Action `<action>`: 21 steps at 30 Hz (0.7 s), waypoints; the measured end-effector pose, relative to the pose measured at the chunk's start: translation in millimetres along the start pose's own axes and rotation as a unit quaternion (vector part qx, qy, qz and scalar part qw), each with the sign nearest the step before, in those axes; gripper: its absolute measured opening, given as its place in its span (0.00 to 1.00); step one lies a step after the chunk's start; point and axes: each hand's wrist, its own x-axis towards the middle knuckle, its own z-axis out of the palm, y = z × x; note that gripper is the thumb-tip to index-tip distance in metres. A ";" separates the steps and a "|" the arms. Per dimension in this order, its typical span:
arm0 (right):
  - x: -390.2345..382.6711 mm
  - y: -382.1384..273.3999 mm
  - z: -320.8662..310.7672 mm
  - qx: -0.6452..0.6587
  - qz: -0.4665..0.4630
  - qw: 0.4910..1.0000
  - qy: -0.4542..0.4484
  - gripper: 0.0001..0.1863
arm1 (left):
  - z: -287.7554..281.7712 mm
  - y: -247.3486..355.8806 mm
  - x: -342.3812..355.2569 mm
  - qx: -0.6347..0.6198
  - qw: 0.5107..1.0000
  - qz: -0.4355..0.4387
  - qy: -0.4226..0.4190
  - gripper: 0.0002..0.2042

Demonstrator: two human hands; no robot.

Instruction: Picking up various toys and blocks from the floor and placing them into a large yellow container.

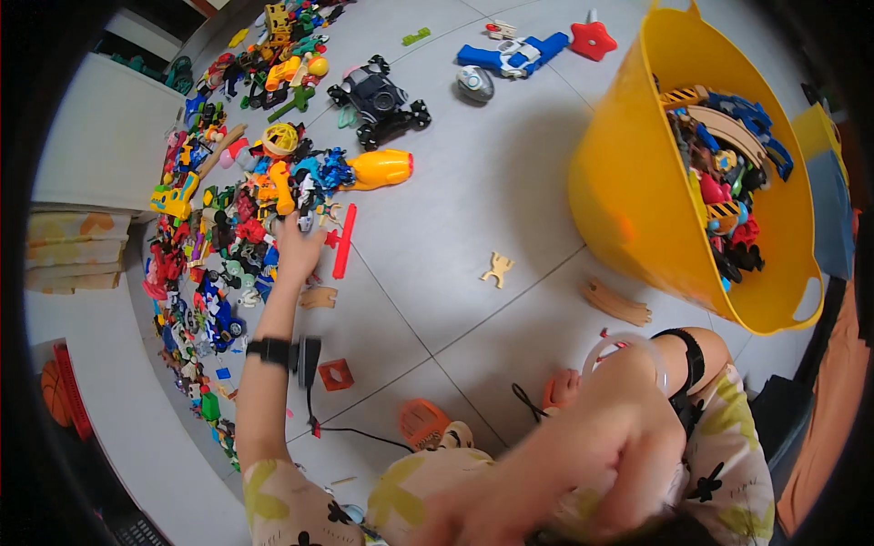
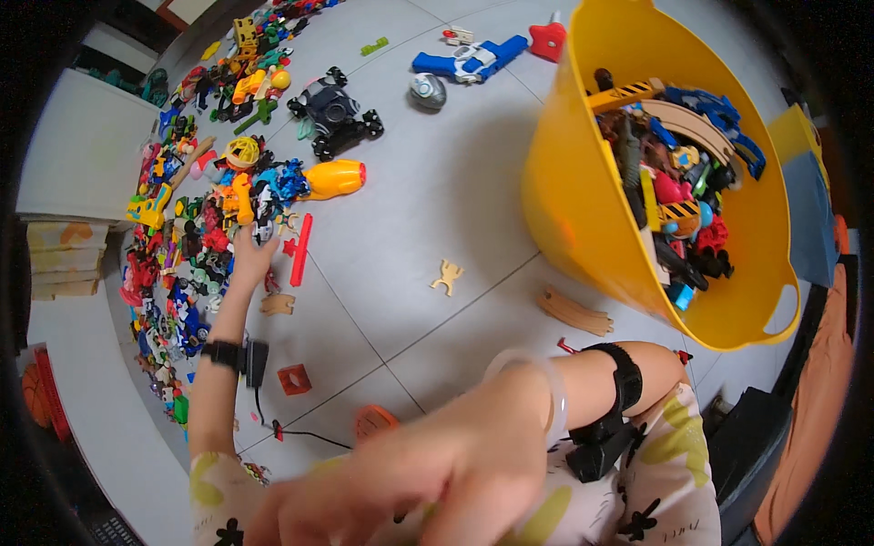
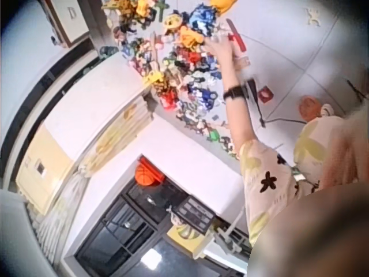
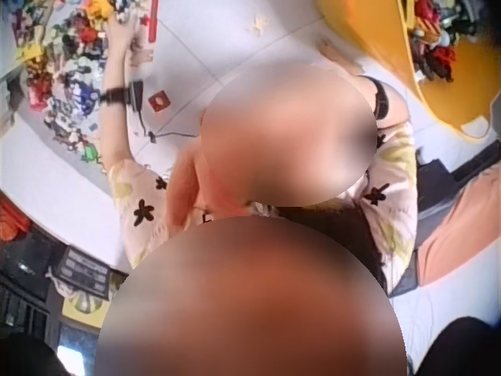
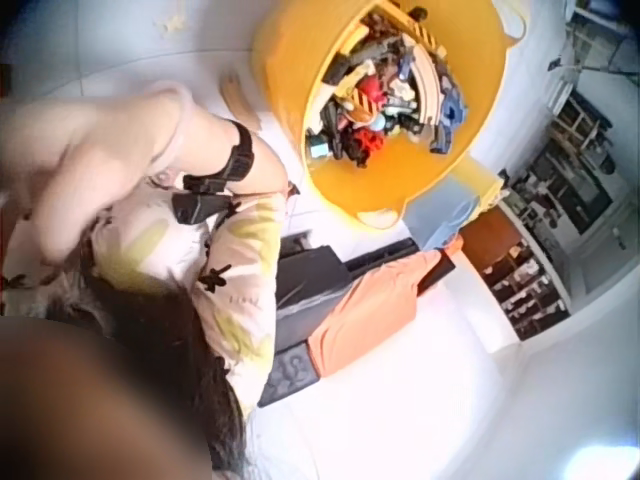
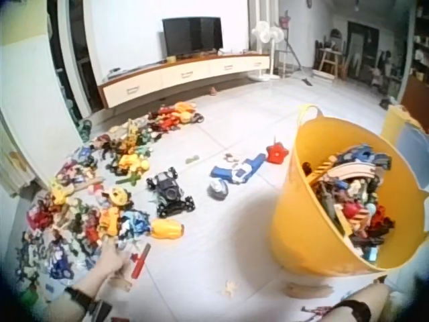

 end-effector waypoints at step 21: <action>-63.8 -24.7 -400.0 -0.879 0.432 0.148 0.133 0.31 | 41.8 1.4 66.0 0.237 0.968 -0.017 -0.076 0.45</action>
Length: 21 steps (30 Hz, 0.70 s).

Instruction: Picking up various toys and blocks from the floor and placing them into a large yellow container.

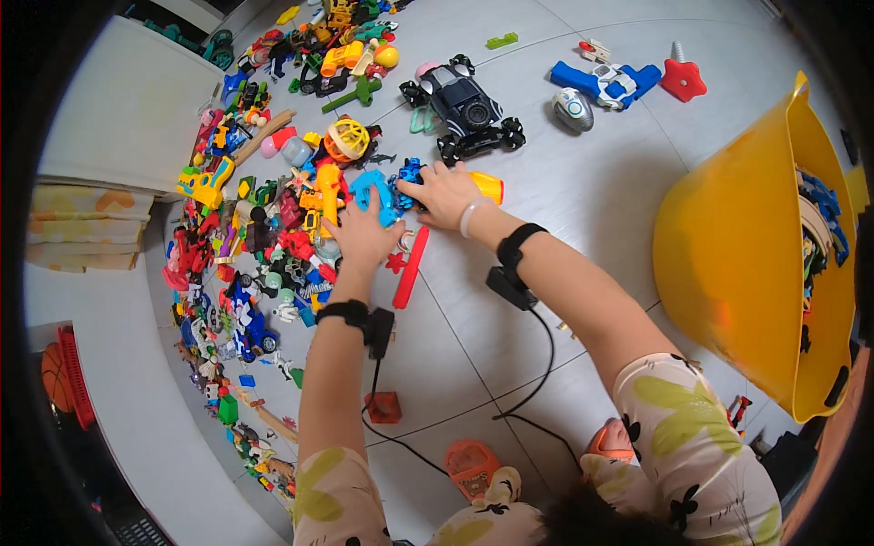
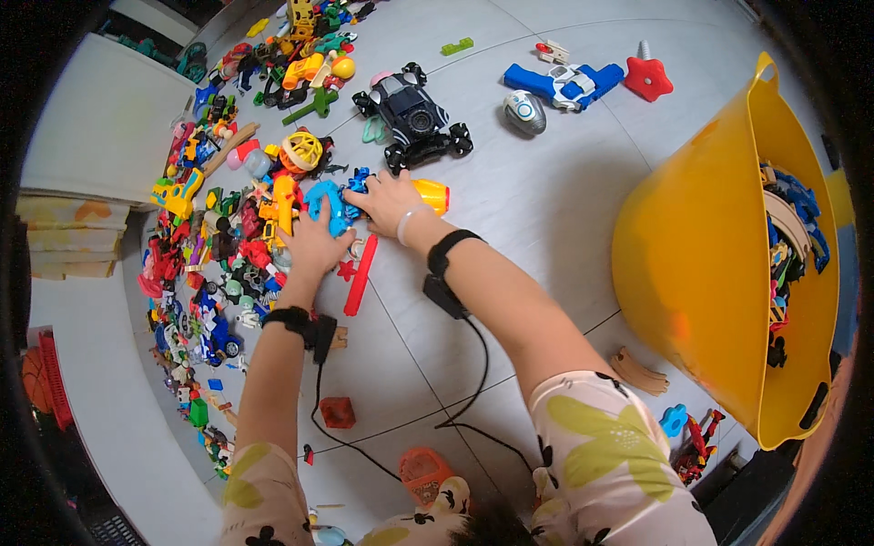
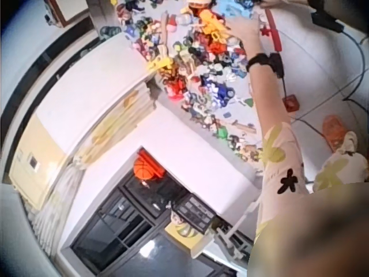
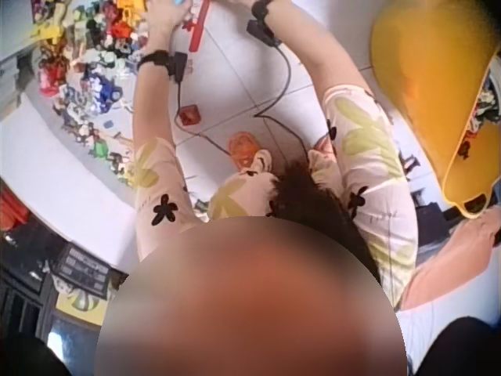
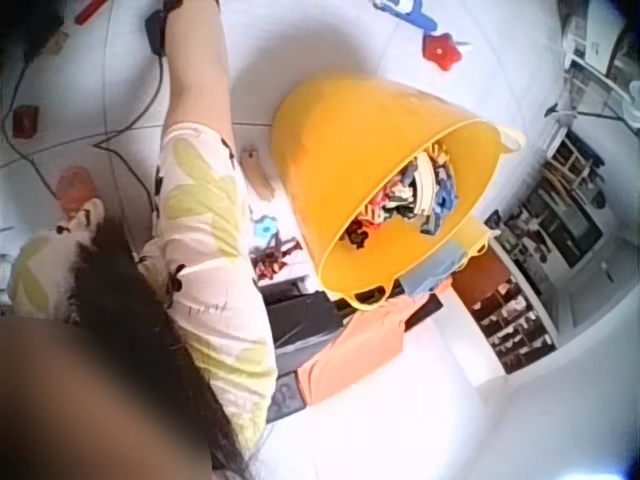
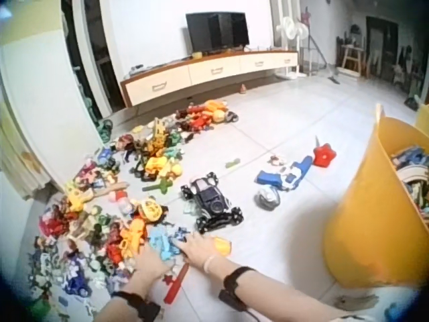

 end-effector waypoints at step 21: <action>-206.9 -8.4 -224.6 0.319 0.078 0.890 0.317 0.34 | 3.4 70.6 -155.3 -0.157 0.985 -0.004 -0.076 0.47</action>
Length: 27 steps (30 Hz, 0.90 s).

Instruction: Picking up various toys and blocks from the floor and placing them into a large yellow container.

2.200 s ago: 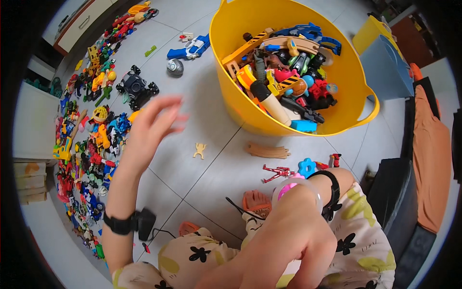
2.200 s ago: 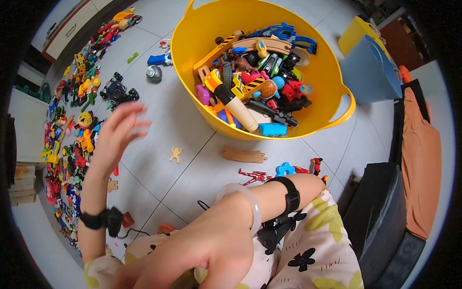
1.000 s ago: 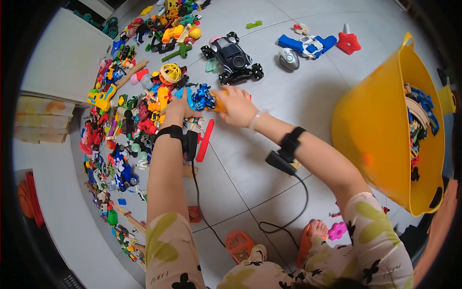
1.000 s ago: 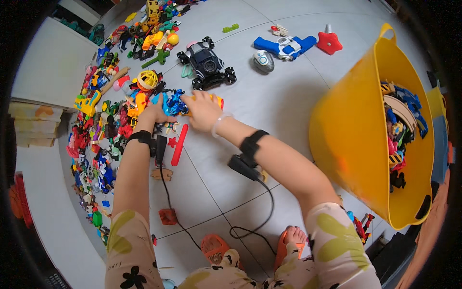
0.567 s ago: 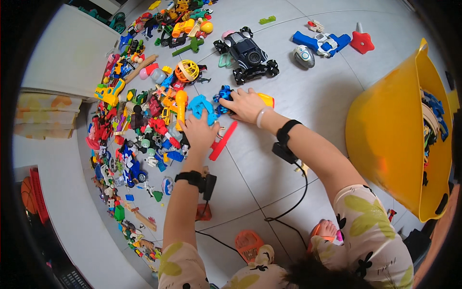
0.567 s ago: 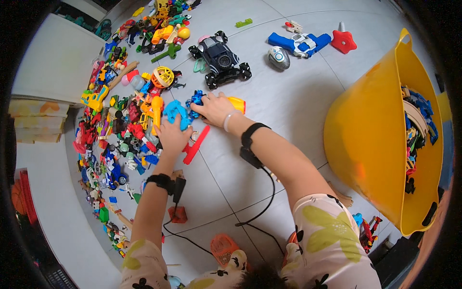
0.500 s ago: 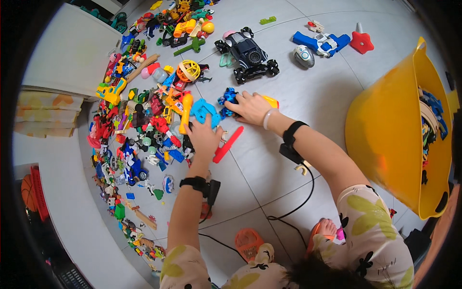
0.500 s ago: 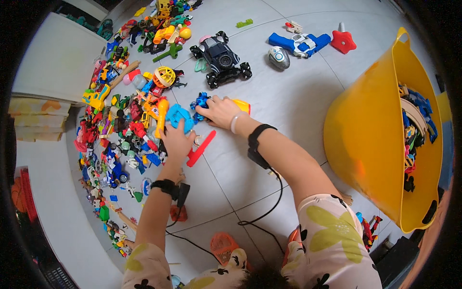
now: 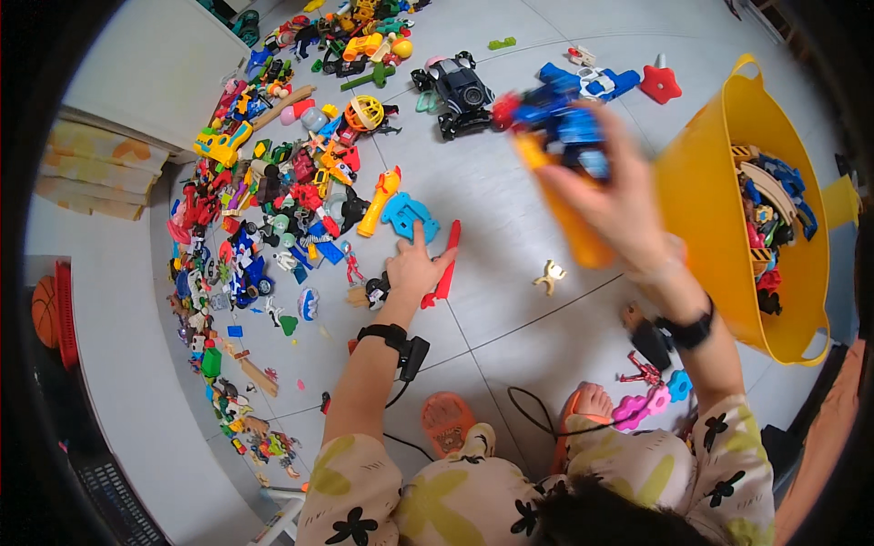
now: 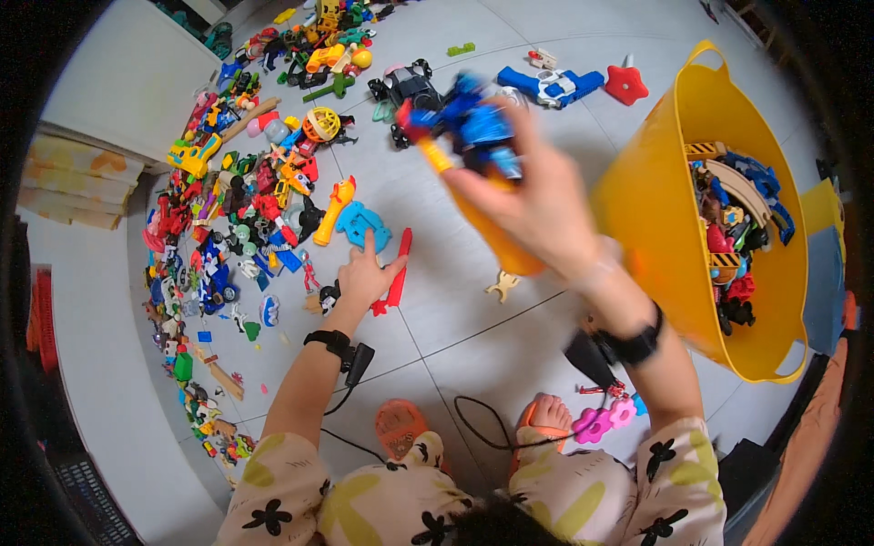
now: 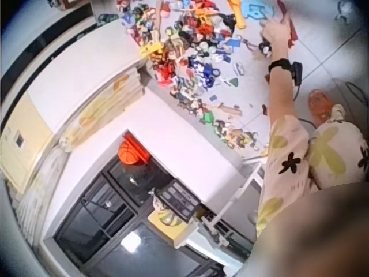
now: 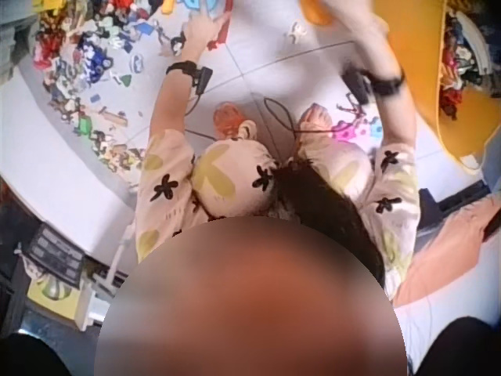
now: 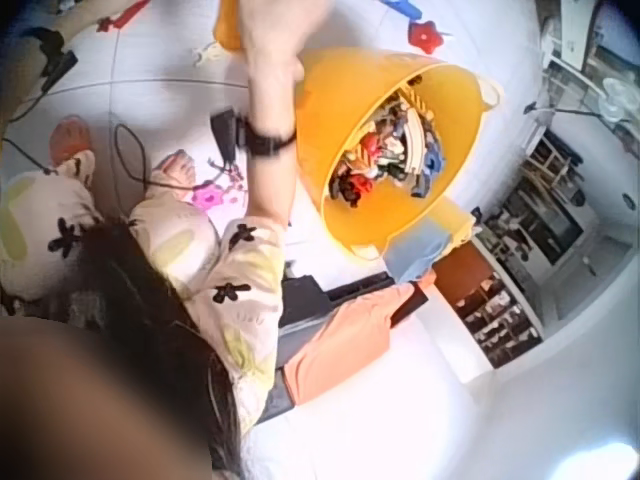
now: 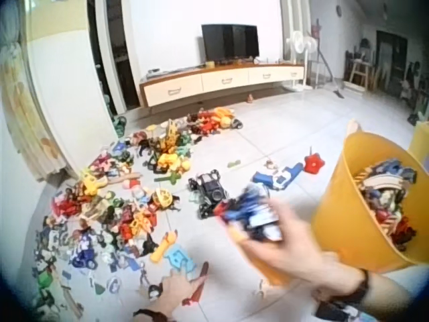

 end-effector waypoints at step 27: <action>-97.4 -35.0 -250.5 -0.373 0.081 0.922 0.070 0.29 | -14.5 25.5 -4.3 -0.174 0.981 -0.085 0.008 0.38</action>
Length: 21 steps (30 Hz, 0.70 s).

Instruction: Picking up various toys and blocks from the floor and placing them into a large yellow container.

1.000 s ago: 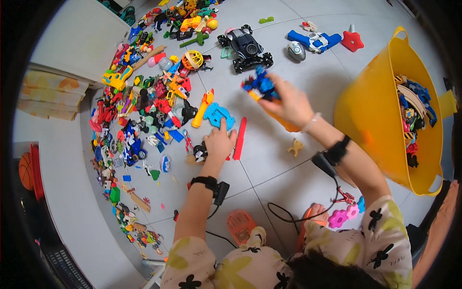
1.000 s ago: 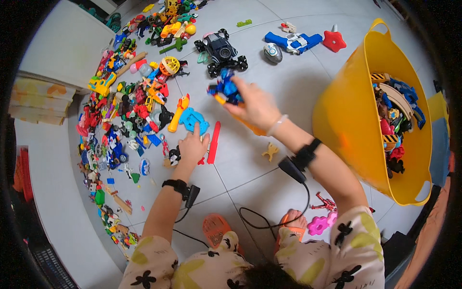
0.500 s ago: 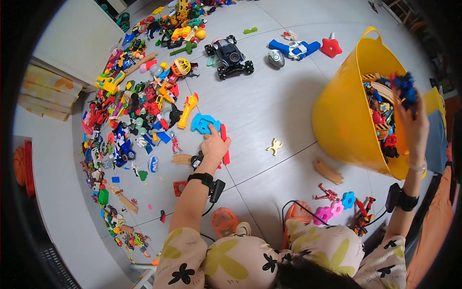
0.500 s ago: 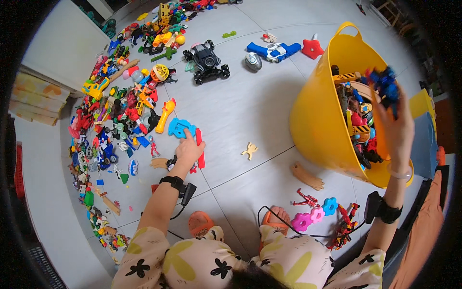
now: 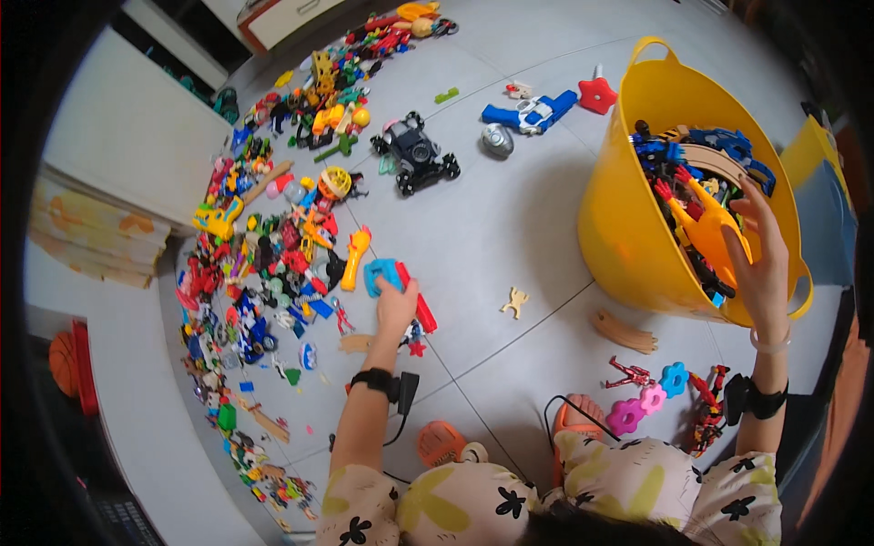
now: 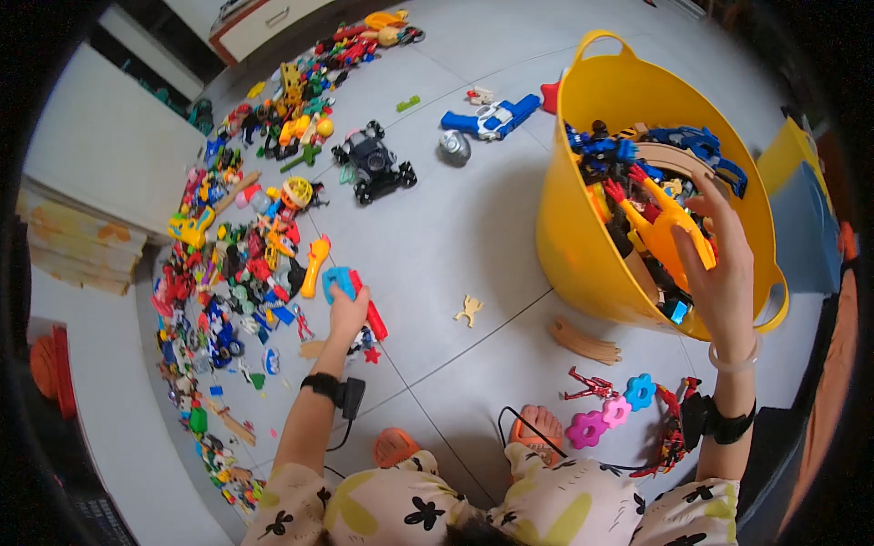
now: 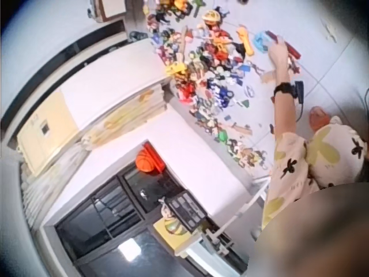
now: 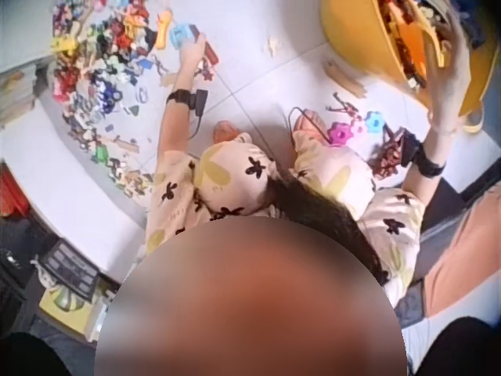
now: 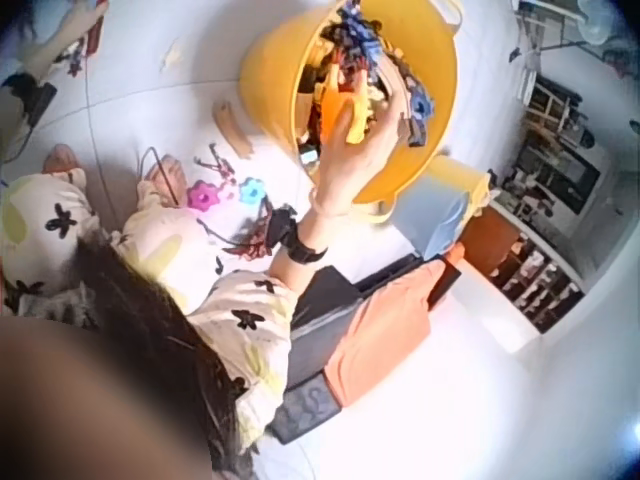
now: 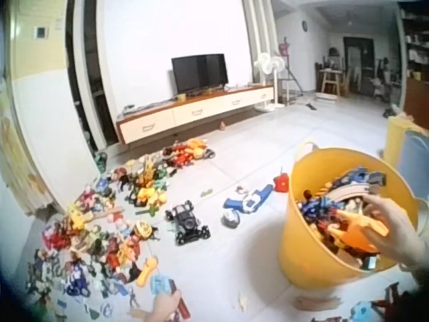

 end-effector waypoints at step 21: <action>-68.3 -19.5 8.6 0.224 -0.171 0.956 0.082 0.19 | -62.4 416.0 -132.8 -0.418 0.758 0.457 -0.205 0.25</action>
